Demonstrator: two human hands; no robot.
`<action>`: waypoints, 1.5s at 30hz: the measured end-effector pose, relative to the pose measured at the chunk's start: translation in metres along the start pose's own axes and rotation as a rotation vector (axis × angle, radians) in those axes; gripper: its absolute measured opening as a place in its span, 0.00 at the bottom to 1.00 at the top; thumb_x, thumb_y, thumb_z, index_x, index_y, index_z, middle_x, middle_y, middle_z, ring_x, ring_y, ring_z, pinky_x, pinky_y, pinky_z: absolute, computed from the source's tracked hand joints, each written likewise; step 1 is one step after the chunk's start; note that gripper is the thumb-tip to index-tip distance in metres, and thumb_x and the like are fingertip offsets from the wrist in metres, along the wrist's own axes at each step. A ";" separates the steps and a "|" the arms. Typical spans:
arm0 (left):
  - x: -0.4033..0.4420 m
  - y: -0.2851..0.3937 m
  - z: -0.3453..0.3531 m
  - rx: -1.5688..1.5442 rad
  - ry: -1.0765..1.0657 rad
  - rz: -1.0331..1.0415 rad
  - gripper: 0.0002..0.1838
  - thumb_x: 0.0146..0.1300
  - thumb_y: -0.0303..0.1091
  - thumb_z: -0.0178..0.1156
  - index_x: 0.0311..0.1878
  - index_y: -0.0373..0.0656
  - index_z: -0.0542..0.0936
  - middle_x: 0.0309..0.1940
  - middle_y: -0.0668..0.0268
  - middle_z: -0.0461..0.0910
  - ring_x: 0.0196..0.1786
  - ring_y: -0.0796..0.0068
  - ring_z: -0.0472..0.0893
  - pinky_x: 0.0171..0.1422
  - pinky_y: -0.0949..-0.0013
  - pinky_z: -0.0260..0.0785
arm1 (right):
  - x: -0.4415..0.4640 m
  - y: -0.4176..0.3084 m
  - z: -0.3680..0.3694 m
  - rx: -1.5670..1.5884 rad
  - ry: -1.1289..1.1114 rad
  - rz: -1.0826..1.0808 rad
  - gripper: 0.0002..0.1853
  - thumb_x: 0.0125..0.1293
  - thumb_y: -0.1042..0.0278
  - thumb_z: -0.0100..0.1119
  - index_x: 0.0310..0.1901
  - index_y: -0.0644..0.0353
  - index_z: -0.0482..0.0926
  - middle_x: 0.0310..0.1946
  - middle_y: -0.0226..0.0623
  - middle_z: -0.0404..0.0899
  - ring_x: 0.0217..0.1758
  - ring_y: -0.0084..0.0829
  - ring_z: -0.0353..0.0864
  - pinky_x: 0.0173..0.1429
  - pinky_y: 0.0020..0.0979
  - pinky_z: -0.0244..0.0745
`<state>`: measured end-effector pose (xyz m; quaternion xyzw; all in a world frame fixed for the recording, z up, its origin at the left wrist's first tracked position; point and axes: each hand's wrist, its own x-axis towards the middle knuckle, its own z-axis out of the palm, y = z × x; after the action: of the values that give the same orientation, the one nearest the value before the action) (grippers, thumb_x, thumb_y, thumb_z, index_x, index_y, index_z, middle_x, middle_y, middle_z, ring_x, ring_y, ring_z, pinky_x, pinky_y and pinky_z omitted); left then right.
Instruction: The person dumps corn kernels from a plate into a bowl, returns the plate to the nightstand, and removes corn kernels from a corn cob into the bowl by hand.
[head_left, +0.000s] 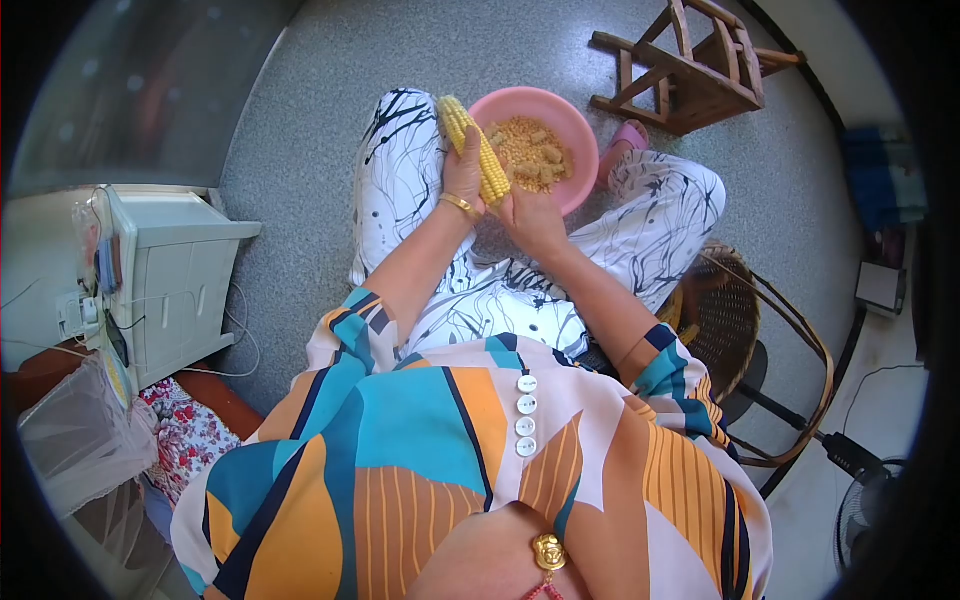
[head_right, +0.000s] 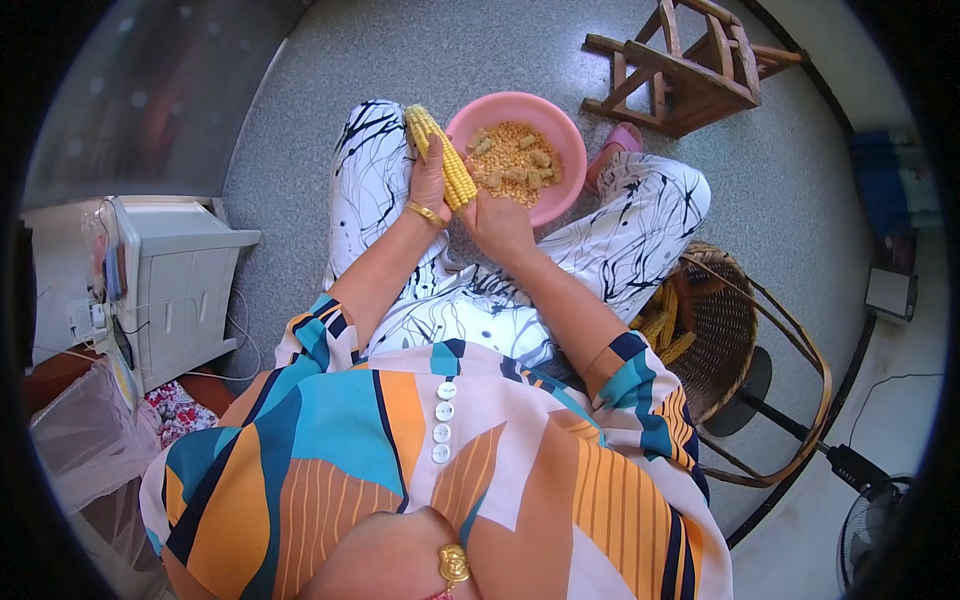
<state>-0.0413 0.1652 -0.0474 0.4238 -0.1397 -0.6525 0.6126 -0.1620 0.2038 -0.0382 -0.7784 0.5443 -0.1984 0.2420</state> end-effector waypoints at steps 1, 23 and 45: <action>0.000 0.000 0.000 -0.001 -0.005 -0.004 0.35 0.46 0.60 0.60 0.48 0.43 0.66 0.25 0.67 0.71 0.26 0.74 0.75 0.28 0.72 0.72 | 0.000 -0.001 0.000 -0.005 0.003 0.012 0.14 0.58 0.61 0.44 0.27 0.64 0.73 0.17 0.52 0.73 0.22 0.51 0.74 0.30 0.48 0.68; 0.005 0.003 -0.005 -0.085 0.009 -0.084 0.40 0.43 0.64 0.59 0.52 0.42 0.65 0.29 0.66 0.72 0.31 0.73 0.75 0.37 0.69 0.74 | 0.003 0.002 -0.012 0.479 0.055 0.128 0.10 0.59 0.67 0.48 0.29 0.65 0.75 0.18 0.48 0.73 0.24 0.44 0.76 0.31 0.38 0.68; 0.014 -0.007 -0.012 -0.160 -0.057 -0.125 0.26 0.64 0.58 0.37 0.50 0.45 0.66 0.35 0.60 0.73 0.38 0.64 0.75 0.45 0.61 0.70 | 0.004 0.013 -0.003 0.510 -0.052 0.135 0.20 0.61 0.58 0.43 0.51 0.61 0.68 0.32 0.55 0.76 0.37 0.51 0.76 0.41 0.42 0.68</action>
<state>-0.0358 0.1580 -0.0649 0.3627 -0.0776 -0.7103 0.5982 -0.1726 0.1962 -0.0436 -0.6591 0.5208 -0.2924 0.4570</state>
